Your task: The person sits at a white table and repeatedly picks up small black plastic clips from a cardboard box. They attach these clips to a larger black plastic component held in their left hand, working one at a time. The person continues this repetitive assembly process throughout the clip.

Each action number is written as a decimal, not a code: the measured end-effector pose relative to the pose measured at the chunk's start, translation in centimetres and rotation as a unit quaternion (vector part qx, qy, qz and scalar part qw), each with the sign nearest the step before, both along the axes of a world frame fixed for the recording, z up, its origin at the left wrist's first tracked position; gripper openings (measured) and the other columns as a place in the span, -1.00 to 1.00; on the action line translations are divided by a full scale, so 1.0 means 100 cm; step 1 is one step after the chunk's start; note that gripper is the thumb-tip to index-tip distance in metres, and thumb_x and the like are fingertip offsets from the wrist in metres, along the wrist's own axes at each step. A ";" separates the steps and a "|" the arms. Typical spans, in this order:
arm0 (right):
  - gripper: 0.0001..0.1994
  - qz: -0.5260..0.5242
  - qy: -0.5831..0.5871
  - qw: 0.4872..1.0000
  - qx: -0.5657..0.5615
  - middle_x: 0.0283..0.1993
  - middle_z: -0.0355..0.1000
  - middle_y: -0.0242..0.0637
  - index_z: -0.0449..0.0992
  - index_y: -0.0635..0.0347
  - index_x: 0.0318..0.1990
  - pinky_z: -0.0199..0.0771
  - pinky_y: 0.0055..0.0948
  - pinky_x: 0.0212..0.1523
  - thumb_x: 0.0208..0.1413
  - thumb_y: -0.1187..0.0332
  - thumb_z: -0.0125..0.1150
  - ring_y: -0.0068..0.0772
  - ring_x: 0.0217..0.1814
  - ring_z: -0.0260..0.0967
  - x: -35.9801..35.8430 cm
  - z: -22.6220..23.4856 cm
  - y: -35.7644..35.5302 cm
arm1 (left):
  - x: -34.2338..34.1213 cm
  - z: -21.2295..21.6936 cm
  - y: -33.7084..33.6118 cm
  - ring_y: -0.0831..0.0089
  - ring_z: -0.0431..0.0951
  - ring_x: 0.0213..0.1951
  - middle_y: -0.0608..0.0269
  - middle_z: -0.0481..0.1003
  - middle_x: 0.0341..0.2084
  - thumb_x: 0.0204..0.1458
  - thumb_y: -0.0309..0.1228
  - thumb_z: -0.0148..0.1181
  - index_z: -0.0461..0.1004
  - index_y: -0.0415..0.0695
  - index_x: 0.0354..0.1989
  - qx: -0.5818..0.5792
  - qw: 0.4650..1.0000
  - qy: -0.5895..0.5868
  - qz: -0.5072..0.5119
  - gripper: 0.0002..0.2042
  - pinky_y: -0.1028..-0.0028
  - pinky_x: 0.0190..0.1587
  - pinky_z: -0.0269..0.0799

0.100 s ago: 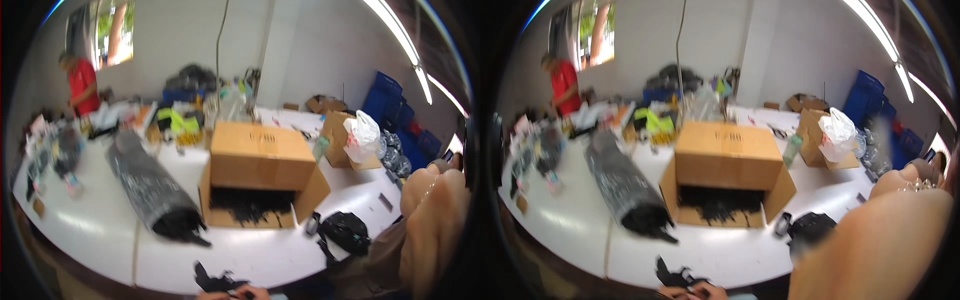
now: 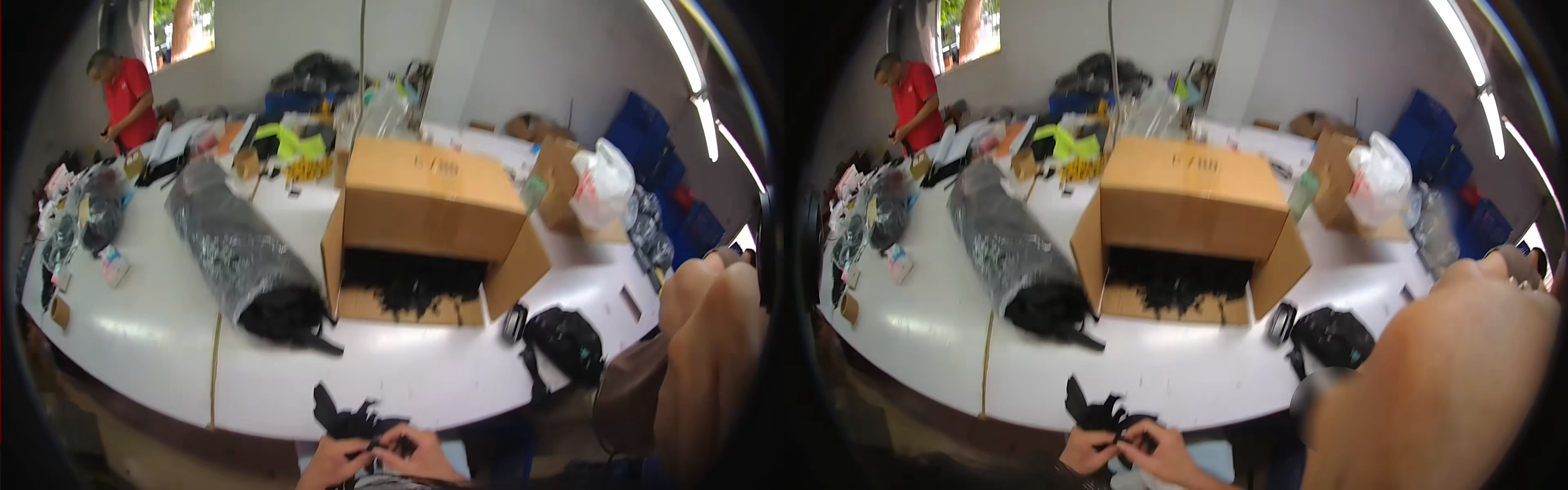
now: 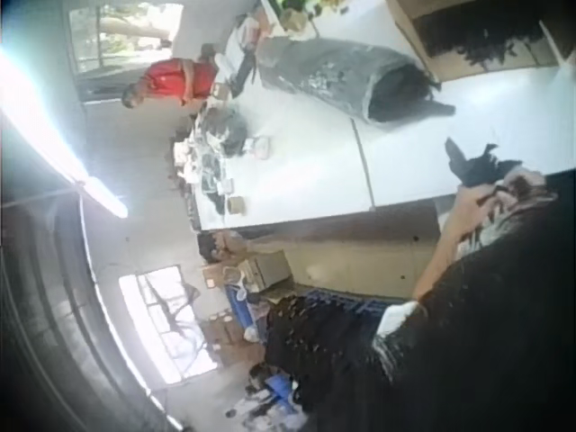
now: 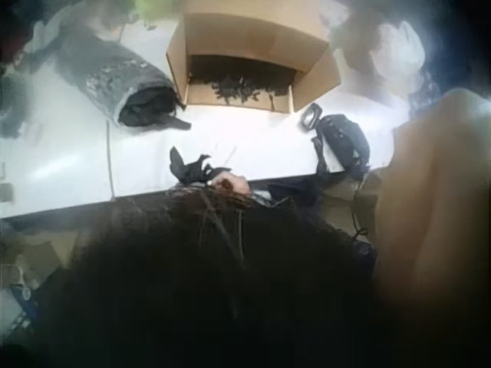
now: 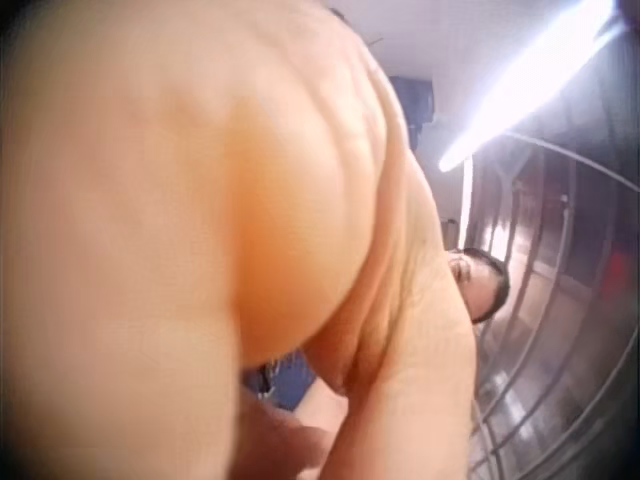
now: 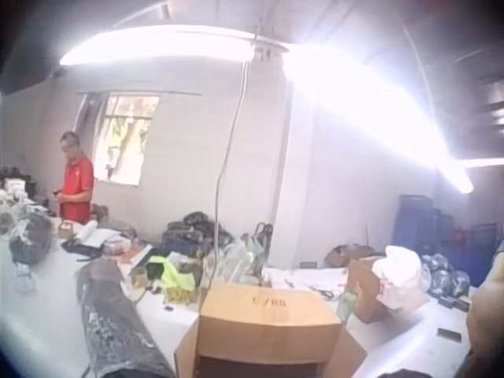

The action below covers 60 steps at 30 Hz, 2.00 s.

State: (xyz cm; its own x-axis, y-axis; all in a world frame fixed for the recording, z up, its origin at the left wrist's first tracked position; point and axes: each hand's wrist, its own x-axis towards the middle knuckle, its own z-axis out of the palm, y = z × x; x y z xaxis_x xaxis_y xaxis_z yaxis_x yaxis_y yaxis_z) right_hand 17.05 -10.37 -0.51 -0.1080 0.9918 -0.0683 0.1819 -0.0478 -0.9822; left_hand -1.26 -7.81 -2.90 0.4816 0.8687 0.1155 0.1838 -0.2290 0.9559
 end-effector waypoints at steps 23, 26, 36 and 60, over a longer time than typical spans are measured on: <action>-0.87 -0.055 0.069 0.996 -0.019 -0.58 0.34 -0.47 0.41 0.27 -0.41 0.17 -0.77 -0.61 -0.09 0.57 0.27 -0.82 -0.61 0.21 -0.002 0.012 -0.008 | 0.016 -0.001 -0.010 0.50 0.48 -0.62 0.18 0.54 -0.55 -0.13 -0.53 0.24 0.54 -0.17 -0.30 -0.052 0.997 -0.045 0.024 -0.82 0.61 -0.52 0.33; -0.86 -0.045 0.025 0.999 0.015 -0.58 0.34 -0.46 0.41 0.27 -0.41 0.18 -0.74 -0.61 -0.11 0.54 0.29 -0.80 -0.61 0.20 0.003 0.014 -0.008 | 0.017 -0.005 -0.013 0.45 0.54 -0.56 0.16 0.54 -0.54 -0.16 -0.54 0.25 0.54 -0.21 -0.31 -0.002 0.999 -0.031 0.037 -0.82 0.58 -0.46 0.39; -0.93 -0.028 0.059 0.997 0.046 -0.57 0.41 -0.39 0.47 0.31 -0.40 0.23 -0.70 -0.59 -0.06 0.56 0.24 -0.75 -0.61 0.25 0.009 0.020 -0.006 | 0.022 0.005 -0.009 0.57 0.53 -0.56 0.24 0.55 -0.55 -0.17 -0.54 0.26 0.55 -0.20 -0.35 -0.051 0.997 -0.057 0.027 -0.84 0.62 -0.45 0.37; -0.80 -0.062 0.176 0.965 0.183 -0.54 0.37 -0.09 0.29 0.37 -0.49 0.23 -0.48 -0.52 0.06 0.39 -0.12 -0.45 -0.57 0.23 0.028 0.016 -0.004 | 0.024 0.010 -0.011 0.55 0.56 -0.44 0.18 0.58 -0.50 -0.20 -0.59 0.32 0.58 -0.27 -0.42 -0.059 0.979 -0.169 0.094 -0.88 0.61 -0.35 0.44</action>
